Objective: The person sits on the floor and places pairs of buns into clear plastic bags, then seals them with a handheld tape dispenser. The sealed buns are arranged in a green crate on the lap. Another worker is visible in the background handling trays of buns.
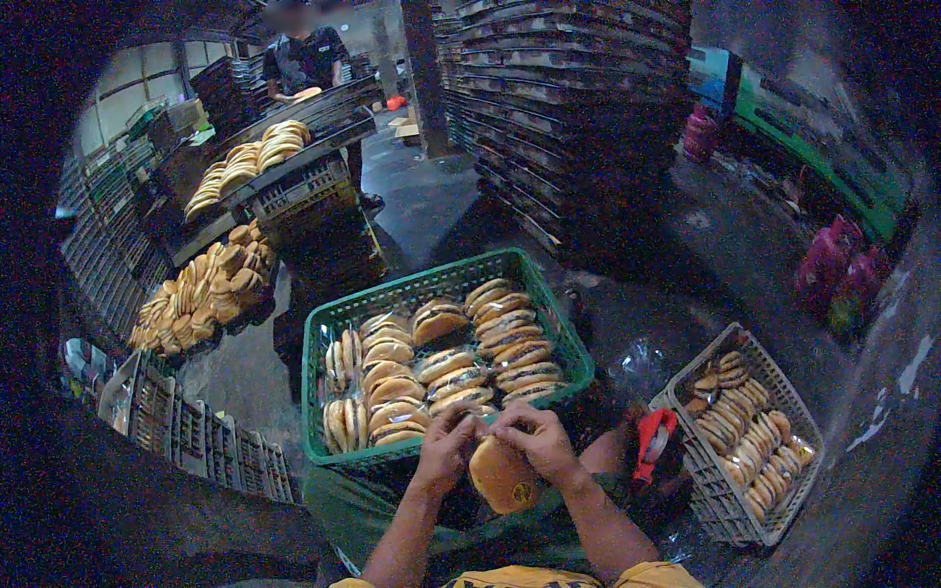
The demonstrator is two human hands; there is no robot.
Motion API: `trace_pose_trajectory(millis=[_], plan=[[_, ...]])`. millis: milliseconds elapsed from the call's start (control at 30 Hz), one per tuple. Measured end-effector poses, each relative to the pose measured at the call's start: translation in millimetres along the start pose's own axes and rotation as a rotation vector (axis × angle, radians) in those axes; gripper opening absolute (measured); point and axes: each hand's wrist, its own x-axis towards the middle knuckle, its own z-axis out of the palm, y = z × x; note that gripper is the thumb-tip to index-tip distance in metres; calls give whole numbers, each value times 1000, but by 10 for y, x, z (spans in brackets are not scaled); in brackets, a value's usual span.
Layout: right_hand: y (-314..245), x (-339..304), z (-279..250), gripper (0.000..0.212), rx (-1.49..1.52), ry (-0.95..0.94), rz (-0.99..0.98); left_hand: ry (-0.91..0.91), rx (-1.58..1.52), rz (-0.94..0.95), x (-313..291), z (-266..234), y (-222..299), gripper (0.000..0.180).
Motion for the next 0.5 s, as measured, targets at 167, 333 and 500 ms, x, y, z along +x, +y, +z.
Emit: trace_pose_trajectory(millis=[167, 333, 500], plan=[[143, -24, -8, 7, -6, 209, 1, -13, 511, 215, -6, 145, -31, 14], [185, -79, 77, 13, -4, 350, -153, 168, 510, 176, -95, 348, -37, 23], [108, -112, 36, 16, -280, 291, -161, 326, 538, 307, -140, 488, -70, 19]])
